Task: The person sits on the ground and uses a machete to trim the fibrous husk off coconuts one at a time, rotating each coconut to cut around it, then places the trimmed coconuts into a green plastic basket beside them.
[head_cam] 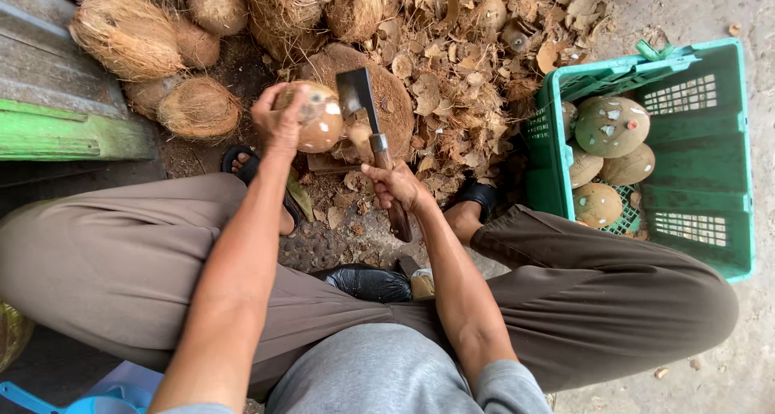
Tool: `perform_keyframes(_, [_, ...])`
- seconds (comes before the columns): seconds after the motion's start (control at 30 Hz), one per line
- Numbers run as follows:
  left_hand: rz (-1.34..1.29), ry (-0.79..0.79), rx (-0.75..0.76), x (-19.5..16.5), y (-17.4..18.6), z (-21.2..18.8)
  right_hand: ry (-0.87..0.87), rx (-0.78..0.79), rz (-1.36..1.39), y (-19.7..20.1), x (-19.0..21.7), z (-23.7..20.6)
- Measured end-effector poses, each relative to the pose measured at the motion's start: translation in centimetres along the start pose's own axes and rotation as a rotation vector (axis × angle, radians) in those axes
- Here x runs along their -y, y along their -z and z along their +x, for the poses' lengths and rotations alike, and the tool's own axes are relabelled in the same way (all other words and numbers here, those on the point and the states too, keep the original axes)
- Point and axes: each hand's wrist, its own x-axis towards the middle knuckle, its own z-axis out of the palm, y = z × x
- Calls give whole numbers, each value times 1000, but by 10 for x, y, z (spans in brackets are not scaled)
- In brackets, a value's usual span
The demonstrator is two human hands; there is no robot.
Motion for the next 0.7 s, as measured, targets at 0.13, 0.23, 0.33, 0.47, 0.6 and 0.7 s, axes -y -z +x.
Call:
perform_keyframes(0.13, [-112, 38, 64, 0, 8, 10, 125, -145, -289, -7, -13, 2])
perform_keyframes(0.23, [-92, 151, -84, 7, 6, 8, 212, -132, -69, -20, -13, 3])
perform_keyframes(0.33, [-74, 23, -154, 11, -2, 3, 147, -179, -187, -23, -7, 2])
perform_keyframes(0.47, [362, 77, 50, 11, -13, 1, 186, -303, -179, -14, 10, -7])
perform_keyframes(0.6, [479, -148, -163, 13, -22, 3, 318, -449, -174, -14, 11, -9])
perform_keyframes(0.7, [503, -27, -146, 16, -28, 1, 368, -445, -65, -21, -2, -2])
